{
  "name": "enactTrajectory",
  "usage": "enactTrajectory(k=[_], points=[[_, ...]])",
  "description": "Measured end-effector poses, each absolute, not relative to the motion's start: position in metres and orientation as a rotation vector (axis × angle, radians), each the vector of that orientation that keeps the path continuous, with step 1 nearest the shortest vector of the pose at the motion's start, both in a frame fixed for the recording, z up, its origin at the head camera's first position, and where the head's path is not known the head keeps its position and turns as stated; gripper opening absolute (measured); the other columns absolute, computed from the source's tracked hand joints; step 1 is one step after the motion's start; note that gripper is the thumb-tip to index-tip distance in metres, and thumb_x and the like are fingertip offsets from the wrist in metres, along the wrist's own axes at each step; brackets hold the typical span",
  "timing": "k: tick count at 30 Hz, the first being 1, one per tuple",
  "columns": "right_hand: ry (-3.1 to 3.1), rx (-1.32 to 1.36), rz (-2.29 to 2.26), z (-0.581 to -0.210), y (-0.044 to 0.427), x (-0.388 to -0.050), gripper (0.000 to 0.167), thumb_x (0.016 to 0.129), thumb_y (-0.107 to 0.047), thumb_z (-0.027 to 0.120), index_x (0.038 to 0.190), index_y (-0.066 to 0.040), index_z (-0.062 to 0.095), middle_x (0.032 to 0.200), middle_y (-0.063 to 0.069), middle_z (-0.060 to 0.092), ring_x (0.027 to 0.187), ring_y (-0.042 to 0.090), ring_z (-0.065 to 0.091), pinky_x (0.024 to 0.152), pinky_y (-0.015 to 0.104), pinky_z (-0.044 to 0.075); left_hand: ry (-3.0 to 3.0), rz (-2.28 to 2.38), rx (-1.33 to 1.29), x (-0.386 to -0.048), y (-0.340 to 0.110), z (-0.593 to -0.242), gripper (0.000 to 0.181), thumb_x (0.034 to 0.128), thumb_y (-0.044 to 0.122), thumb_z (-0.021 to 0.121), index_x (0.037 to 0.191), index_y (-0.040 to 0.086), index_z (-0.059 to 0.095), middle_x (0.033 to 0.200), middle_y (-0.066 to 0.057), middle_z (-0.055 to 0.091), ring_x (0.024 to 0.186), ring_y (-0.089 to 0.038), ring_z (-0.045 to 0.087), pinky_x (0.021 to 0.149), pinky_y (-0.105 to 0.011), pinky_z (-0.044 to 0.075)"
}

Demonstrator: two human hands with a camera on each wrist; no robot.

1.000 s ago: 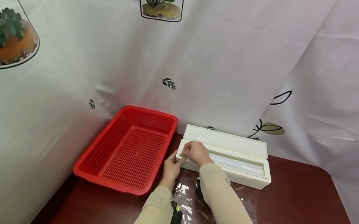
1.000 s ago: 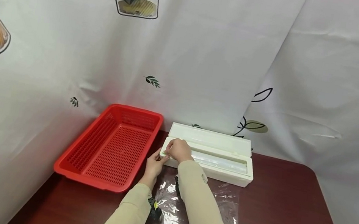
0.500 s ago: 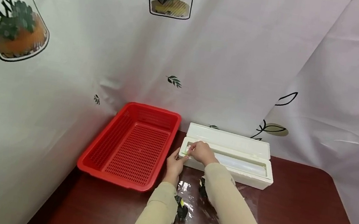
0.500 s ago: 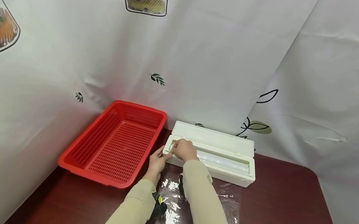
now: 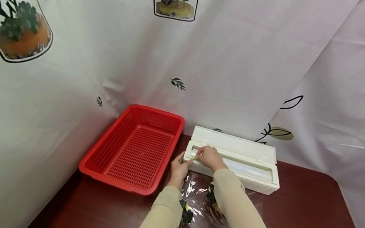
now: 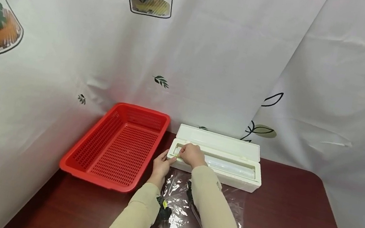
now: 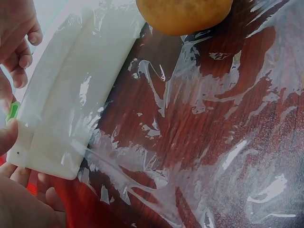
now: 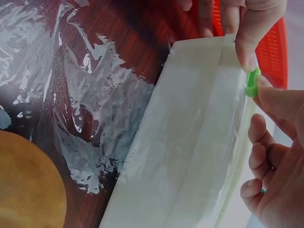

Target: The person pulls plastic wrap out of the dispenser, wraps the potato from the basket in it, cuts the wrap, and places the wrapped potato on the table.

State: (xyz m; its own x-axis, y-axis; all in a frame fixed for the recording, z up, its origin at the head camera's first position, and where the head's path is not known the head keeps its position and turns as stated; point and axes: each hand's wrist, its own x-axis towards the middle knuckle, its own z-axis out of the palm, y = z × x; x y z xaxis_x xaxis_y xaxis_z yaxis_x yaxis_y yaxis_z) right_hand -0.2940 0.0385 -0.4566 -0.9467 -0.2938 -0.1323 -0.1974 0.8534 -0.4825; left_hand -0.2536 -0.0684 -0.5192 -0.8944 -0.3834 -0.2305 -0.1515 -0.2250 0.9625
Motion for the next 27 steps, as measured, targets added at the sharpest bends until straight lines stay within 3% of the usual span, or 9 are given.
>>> enactTrajectory(k=[10,17,27], points=[[2.807,-0.423,-0.579,-0.448,0.063,-0.291,0.01,0.084,-0.018,0.064,0.079,-0.01,0.066,0.068,-0.001,0.058,0.062,0.016,0.049,0.06,0.032,0.043,-1.841,-2.251,0.642,-0.254,-0.06,-0.52,0.055,0.0779,-0.011,0.064,0.13,-0.01,0.045,0.128,-0.029,0.047,0.121,-0.036,0.044,0.096,-0.037,0.039],[2.725,-0.446,-0.638,-0.446,0.1,-0.289,0.012,0.087,-0.016,0.062,0.084,-0.005,0.067,0.077,0.003,0.06,0.066,0.015,0.048,0.065,0.032,0.042,-1.837,-2.231,0.666,-0.254,-0.063,-0.519,0.055,0.0789,-0.009,0.064,0.131,-0.008,0.045,0.13,-0.027,0.046,0.122,-0.035,0.043,0.098,-0.037,0.038],[2.717,-0.426,-0.7,-0.45,0.154,-0.284,0.01,0.087,-0.011,0.062,0.082,-0.003,0.065,0.073,0.004,0.058,0.062,0.015,0.044,0.059,0.029,0.038,-1.832,-2.215,0.679,-0.255,-0.064,-0.519,0.053,0.0793,-0.009,0.063,0.13,-0.008,0.047,0.128,-0.028,0.048,0.121,-0.035,0.044,0.098,-0.038,0.038]])
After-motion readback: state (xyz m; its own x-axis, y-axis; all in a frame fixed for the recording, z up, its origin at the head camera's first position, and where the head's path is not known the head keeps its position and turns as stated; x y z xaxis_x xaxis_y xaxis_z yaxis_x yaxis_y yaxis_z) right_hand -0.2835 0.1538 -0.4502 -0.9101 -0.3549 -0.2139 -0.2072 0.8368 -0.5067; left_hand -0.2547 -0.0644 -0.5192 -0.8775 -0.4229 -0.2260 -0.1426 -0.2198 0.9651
